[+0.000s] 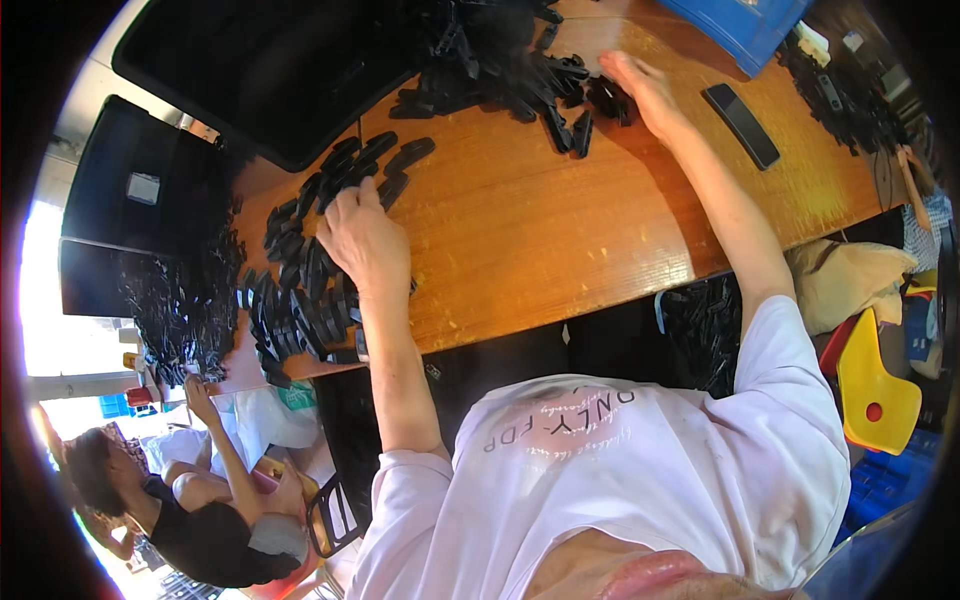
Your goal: The person repeatedly assembles plastic components together by hand and sets them on the table.
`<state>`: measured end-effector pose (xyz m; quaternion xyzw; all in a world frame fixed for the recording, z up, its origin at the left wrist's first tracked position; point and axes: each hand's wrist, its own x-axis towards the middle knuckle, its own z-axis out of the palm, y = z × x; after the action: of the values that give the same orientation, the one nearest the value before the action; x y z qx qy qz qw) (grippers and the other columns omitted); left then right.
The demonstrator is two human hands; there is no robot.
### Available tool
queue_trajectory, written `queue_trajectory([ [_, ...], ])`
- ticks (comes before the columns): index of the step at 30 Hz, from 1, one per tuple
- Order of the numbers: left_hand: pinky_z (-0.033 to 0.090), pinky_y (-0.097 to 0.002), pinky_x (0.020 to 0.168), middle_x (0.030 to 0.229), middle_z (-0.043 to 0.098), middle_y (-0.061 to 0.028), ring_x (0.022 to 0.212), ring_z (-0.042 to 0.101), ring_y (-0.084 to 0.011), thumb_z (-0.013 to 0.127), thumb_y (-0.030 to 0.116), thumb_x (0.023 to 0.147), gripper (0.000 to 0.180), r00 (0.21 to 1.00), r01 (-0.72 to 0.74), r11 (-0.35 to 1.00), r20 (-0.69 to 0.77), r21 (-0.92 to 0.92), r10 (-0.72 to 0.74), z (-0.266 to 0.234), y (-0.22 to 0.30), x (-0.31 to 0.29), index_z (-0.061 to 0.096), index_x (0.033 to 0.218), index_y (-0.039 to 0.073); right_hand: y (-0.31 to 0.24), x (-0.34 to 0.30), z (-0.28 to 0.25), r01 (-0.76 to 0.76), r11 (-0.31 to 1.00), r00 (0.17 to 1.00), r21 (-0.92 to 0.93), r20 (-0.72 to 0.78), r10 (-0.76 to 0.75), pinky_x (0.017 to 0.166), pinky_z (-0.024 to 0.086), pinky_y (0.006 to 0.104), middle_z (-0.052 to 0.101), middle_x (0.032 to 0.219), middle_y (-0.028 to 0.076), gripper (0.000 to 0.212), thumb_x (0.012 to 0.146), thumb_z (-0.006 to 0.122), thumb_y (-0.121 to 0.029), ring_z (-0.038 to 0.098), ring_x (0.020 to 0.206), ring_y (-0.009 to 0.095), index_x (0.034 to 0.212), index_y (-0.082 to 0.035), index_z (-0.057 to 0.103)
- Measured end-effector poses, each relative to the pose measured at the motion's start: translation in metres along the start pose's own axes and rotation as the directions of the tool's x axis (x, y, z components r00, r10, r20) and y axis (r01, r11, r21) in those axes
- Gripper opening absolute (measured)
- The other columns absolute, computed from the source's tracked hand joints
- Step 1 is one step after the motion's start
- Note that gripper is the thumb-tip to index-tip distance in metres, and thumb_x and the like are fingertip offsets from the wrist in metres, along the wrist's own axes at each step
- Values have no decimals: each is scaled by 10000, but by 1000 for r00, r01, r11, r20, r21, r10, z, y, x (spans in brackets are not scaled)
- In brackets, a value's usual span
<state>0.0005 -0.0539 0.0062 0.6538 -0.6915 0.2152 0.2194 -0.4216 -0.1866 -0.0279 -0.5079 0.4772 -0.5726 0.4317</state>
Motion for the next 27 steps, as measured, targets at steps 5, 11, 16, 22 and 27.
queue_trajectory([
  [5, 509, -461, 1028, 1244, 723, -123, 1186, 658, -328, 705, 132, 941, 354, 985, -169, 916, -102, -364, 141, -19, 43, 27, 729, 1292, 96, 7, -59, -30, 78, 939, 988, -335, -98, -117, 989, 524, 331, 733, 1313, 95, 326, 1032, 680, -233, 694, 1141, 215, 1287, -43, 749],
  [11, 504, -470, 1035, 1247, 718, -124, 1176, 655, -323, 710, 179, 944, 305, 937, -313, 725, -77, -614, 339, 3, 182, 37, 736, 1227, 70, -6, -82, 6, 255, 402, 893, -879, 56, -446, 822, 540, 462, 713, 1072, 167, 259, 952, 735, -222, 689, 960, 388, 1138, -43, 758],
  [16, 498, -478, 1026, 1214, 704, -105, 1158, 638, -309, 666, 116, 894, 306, 822, -534, 740, -44, -409, 568, 39, 190, 28, 732, 1188, 67, -17, -89, -2, 265, 359, 940, -895, 158, -301, 777, 542, 511, 724, 969, 215, 319, 913, 758, -229, 686, 894, 442, 1146, -15, 720],
  [22, 531, -430, 1002, 1215, 665, -107, 1139, 638, -322, 621, -9, 829, 318, 705, -647, 519, -179, -559, 686, -8, 133, -14, 706, 1134, 20, -47, -151, 14, 235, 586, 970, -776, 151, -190, 711, 527, 498, 716, 859, 250, 346, 952, 756, -337, 687, 796, 439, 973, 4, 704],
  [27, 570, -416, 952, 1214, 658, -116, 1151, 648, -333, 638, -85, 754, 368, 705, -584, 486, -109, -650, 701, -34, 97, -46, 696, 1110, -11, -57, -155, 10, 222, 647, 974, -730, 188, -122, 686, 518, 480, 696, 811, 235, 351, 1016, 699, -333, 676, 754, 422, 929, 7, 694],
])
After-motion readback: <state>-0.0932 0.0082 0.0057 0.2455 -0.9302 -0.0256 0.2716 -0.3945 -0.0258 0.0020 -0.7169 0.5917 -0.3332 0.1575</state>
